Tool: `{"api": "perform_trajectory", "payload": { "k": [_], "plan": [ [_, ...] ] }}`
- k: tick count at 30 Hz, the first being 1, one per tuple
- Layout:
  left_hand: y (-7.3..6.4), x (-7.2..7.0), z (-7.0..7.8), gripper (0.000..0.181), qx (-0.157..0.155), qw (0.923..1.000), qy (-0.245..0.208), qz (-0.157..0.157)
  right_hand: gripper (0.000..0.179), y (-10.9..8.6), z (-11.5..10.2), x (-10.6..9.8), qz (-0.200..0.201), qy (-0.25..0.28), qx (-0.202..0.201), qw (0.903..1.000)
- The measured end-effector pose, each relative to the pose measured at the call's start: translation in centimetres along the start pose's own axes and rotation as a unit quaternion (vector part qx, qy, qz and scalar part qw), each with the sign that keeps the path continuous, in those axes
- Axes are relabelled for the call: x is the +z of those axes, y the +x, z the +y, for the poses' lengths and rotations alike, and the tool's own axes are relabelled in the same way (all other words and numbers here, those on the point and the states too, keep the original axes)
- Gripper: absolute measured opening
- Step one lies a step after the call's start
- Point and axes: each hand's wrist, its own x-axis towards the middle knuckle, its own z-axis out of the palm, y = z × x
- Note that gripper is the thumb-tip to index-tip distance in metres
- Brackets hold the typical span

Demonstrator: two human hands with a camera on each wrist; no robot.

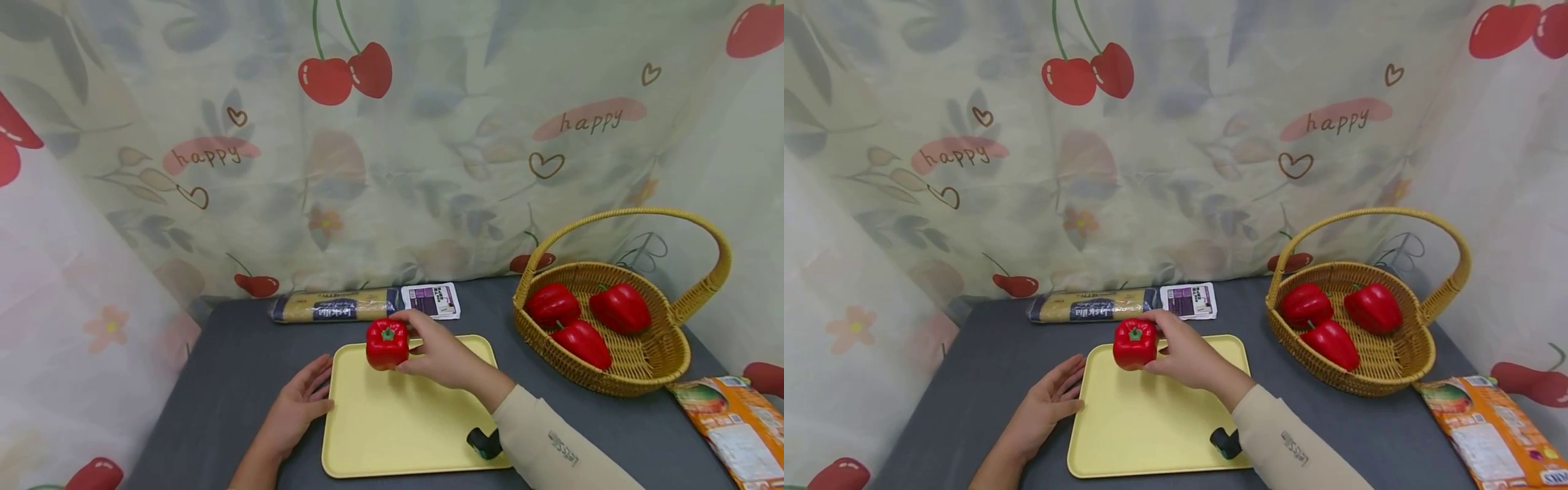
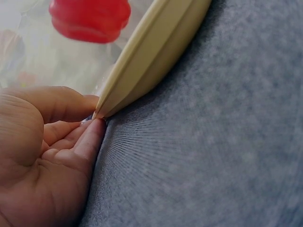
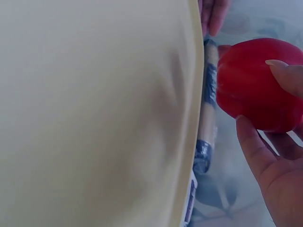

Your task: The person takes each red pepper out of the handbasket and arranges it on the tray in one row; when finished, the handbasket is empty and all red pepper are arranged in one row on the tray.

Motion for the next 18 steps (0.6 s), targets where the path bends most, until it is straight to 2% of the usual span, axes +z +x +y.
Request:
{"api": "perform_trajectory", "payload": {
  "k": [10, 14, 18],
  "plan": [
    [0.0, 0.1, 0.2, 0.086, 0.003, 1.0, -0.008, -0.002, 0.077, 3.0, 0.3, 3.0, -0.018, 0.003, 0.002, 0.9998],
    [0.1, 0.1, 0.2, 0.085, -0.003, 0.9999, -0.009, -0.002, 0.077, 4.1, 0.3, 4.1, -0.017, -0.004, -0.003, 0.9998],
    [0.0, 0.1, 0.3, 0.084, -0.013, 0.9998, -0.012, 0.003, 0.078, 5.0, 0.7, 5.2, -0.012, -0.02, 0.008, 0.9997]
  ]
}}
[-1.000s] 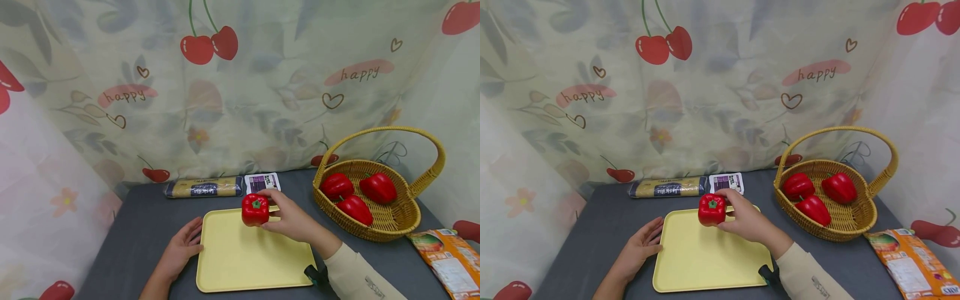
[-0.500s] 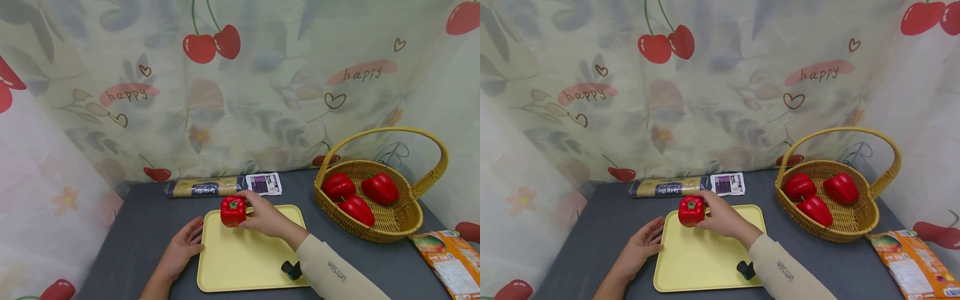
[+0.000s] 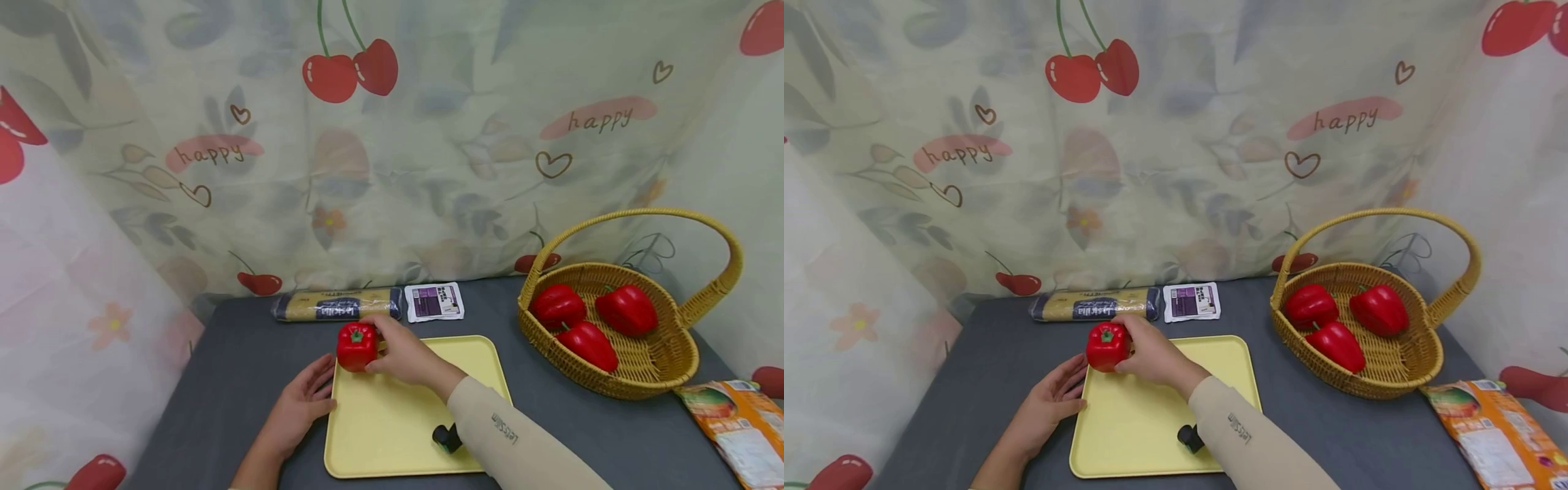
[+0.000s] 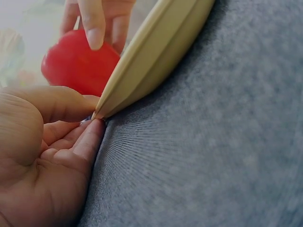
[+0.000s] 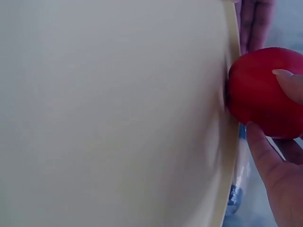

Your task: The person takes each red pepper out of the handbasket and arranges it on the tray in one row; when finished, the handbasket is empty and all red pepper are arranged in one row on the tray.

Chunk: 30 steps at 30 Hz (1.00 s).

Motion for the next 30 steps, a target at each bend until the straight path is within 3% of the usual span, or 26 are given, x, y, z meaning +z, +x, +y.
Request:
{"api": "perform_trajectory", "payload": {
  "k": [11, 22, 30],
  "plan": [
    [0.0, 0.0, -0.1, 0.084, 0.013, 0.9998, -0.014, -0.012, 0.077, 1.3, 0.0, 1.3, 0.013, -0.005, 0.017, 0.9998],
    [-0.3, 0.1, 0.1, 0.083, 0.009, 0.9999, -0.003, -0.007, 0.09, 1.1, 0.1, 1.5, 0.003, -0.028, 0.003, 0.9996],
    [-0.2, 0.1, 0.0, 0.083, 0.004, 1.0, -0.001, -0.001, 0.09, 0.6, 0.0, 1.0, 0.006, -0.024, 0.008, 0.9997]
  ]
}}
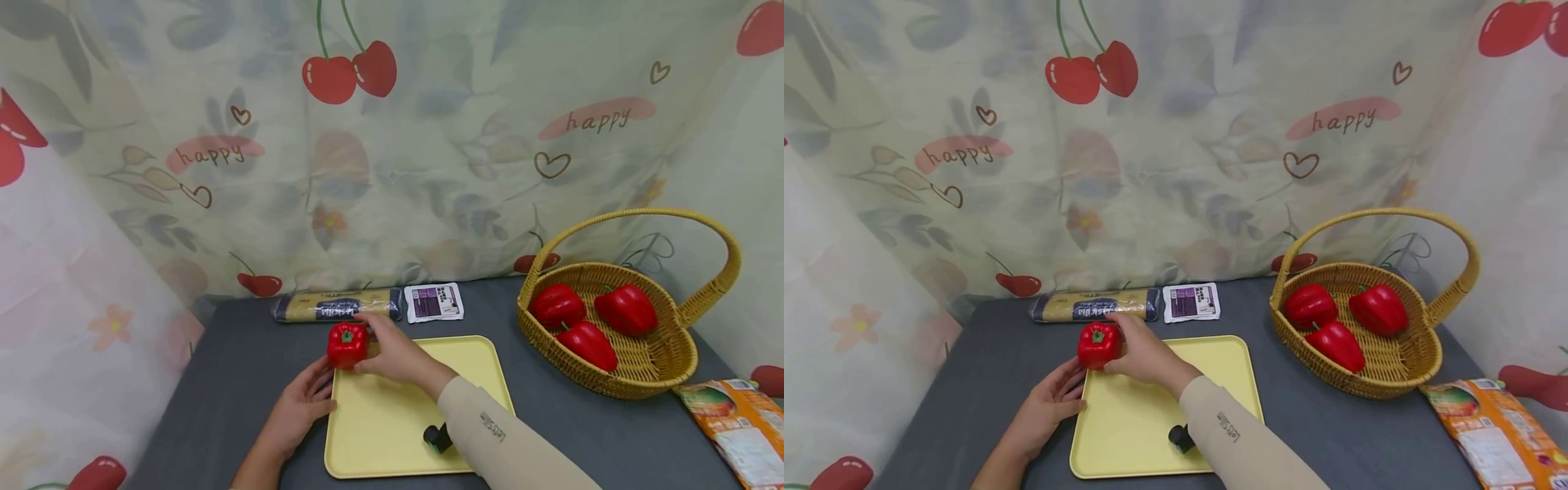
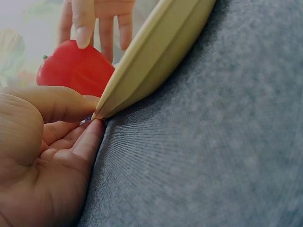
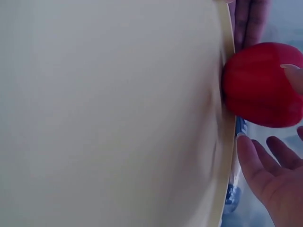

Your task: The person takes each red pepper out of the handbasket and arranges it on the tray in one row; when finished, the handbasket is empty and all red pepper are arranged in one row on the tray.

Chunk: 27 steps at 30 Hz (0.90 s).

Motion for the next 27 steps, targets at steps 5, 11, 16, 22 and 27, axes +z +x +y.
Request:
{"api": "perform_trajectory", "payload": {
  "k": [5, 11, 16, 22, 27],
  "plan": [
    [0.1, 0.0, -0.1, 0.082, 0.002, 1.0, 0.003, -0.001, 0.085, -1.0, 0.6, -1.3, 0.007, 0.028, -0.002, 0.9996],
    [0.1, 0.1, -0.1, 0.083, -0.002, 0.9999, 0.008, 0.008, 0.084, -3.0, 0.6, -3.3, 0.01, 0.074, 0.002, 0.9972],
    [0.2, 0.0, -0.1, 0.083, -0.011, 0.9999, 0.007, 0.011, 0.084, -5.2, 0.5, -4.5, 0.011, 0.085, 0.0, 0.9963],
    [0.1, 0.1, -0.1, 0.084, -0.014, 0.9998, 0.011, 0.014, 0.08, -8.1, 1.2, -5.6, 0.016, 0.093, -0.008, 0.9955],
    [0.1, 0.2, -0.1, 0.083, -0.013, 0.9997, 0.011, 0.016, 0.075, -10.7, 1.5, -7.0, 0.048, 0.087, -0.028, 0.9947]
  ]
}}
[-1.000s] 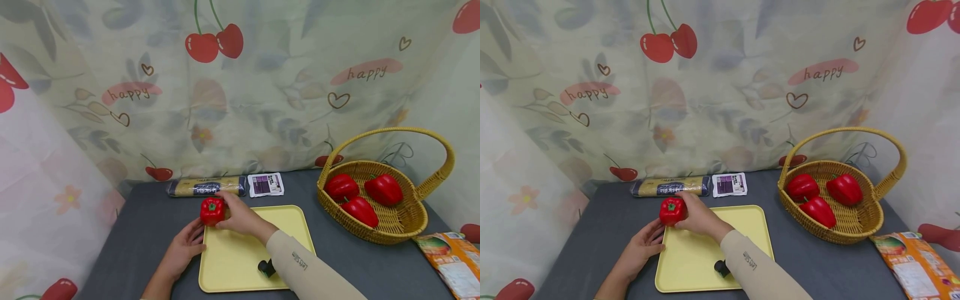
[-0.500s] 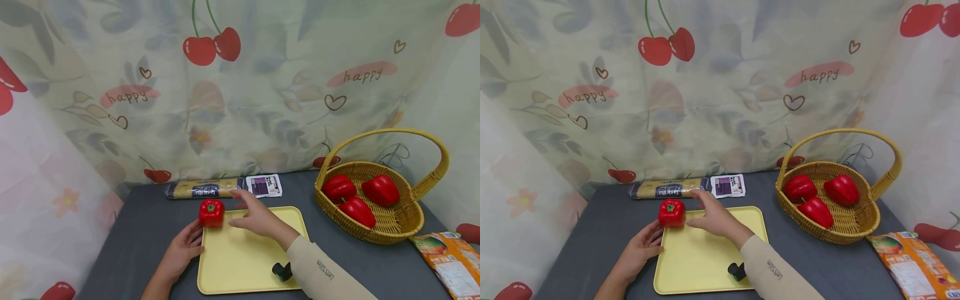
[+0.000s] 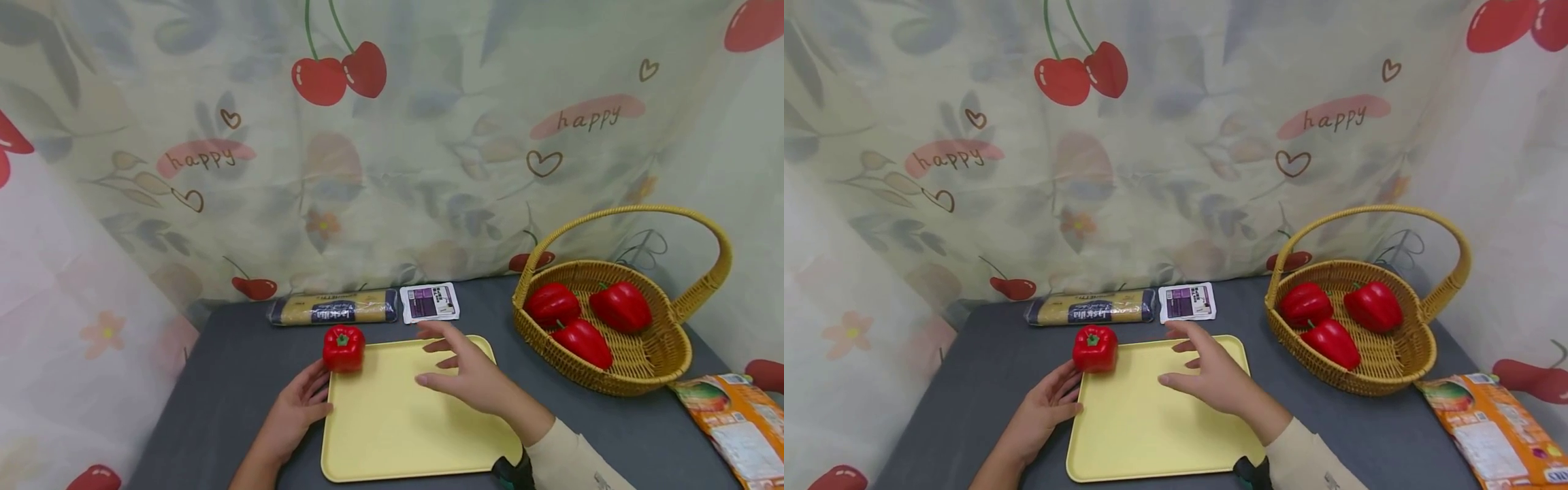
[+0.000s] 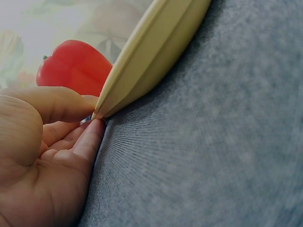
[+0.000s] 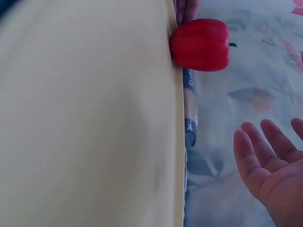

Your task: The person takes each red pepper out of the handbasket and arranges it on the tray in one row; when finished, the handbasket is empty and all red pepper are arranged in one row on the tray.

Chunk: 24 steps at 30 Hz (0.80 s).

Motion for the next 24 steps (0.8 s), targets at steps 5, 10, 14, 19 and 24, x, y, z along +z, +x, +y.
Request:
{"api": "perform_trajectory", "payload": {
  "k": [5, 10, 14, 19, 24],
  "plan": [
    [0.0, 0.0, 0.0, 0.083, -0.003, 1.0, -0.003, -0.001, 0.065, -2.3, 0.0, -2.2, 0.018, -0.017, -0.018, 0.9995],
    [0.1, 0.0, 0.0, 0.083, -0.004, 1.0, 0.001, 0.002, 0.049, -3.9, 0.1, -4.8, 0.036, 0.012, -0.048, 0.9981],
    [0.1, 0.1, 0.0, 0.083, -0.003, 1.0, 0.001, 0.003, 0.045, -4.9, -0.2, -7.2, 0.051, 0.034, -0.077, 0.9952],
    [0.2, 0.0, 0.1, 0.083, 0.001, 1.0, 0.0, 0.003, 0.049, -5.7, -0.7, -9.6, 0.063, 0.045, -0.101, 0.9919],
    [0.1, -0.1, 0.1, 0.084, -0.003, 1.0, 0.007, 0.006, 0.051, -6.3, -1.3, -11.2, 0.073, 0.113, -0.125, 0.983]
  ]
}}
